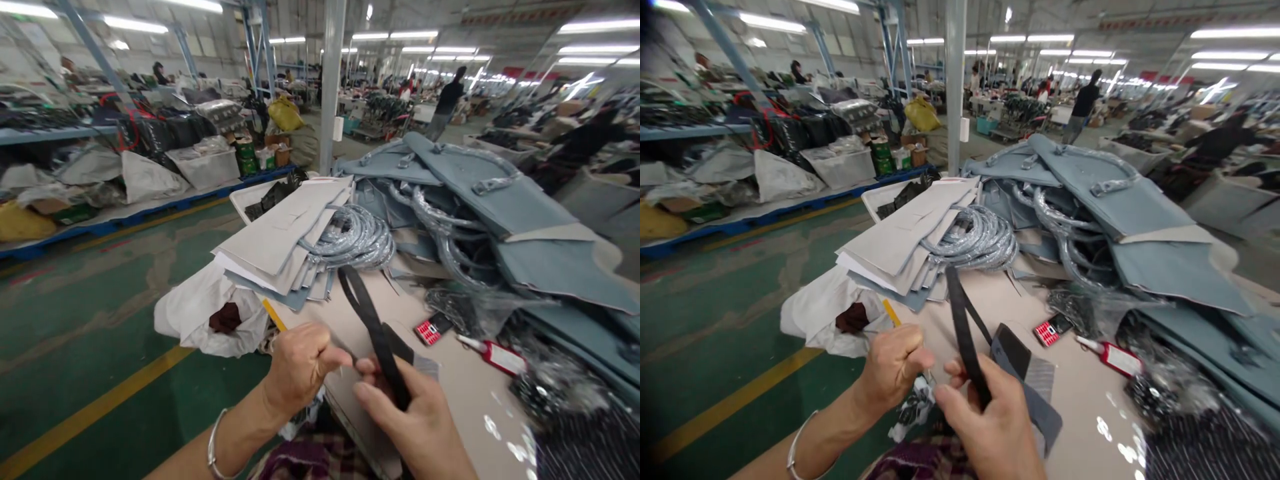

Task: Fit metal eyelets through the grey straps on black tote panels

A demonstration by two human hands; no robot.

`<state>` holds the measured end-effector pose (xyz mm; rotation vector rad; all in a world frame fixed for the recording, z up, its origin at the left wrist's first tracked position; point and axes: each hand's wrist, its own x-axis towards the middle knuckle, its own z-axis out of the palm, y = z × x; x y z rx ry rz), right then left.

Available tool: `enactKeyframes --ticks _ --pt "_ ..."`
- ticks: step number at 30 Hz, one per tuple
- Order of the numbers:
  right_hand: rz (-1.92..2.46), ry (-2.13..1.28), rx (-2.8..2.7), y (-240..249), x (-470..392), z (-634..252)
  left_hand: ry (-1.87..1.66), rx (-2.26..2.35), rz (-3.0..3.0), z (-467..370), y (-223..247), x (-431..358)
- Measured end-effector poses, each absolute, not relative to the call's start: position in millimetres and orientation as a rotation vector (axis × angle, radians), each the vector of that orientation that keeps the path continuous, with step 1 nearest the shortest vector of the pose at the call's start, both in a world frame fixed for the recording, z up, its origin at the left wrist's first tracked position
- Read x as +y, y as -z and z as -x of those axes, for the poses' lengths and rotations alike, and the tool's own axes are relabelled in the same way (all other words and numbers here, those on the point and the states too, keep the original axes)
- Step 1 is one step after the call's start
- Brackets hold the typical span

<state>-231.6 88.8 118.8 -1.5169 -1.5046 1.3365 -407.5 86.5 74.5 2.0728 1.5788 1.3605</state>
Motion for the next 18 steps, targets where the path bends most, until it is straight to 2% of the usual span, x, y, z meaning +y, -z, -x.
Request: enactKeyframes --ticks 5,13,18 --pt "1.350 -1.341 -1.796 -107 86 241 -1.309 1.557 -2.078 400 -72 81" --pt "1.424 -1.316 -1.751 -102 92 232 -1.022 1.281 -1.779 417 -67 72" --pt "1.365 -1.257 -1.739 -90 97 237 -1.006 1.273 -1.483 424 -66 72"
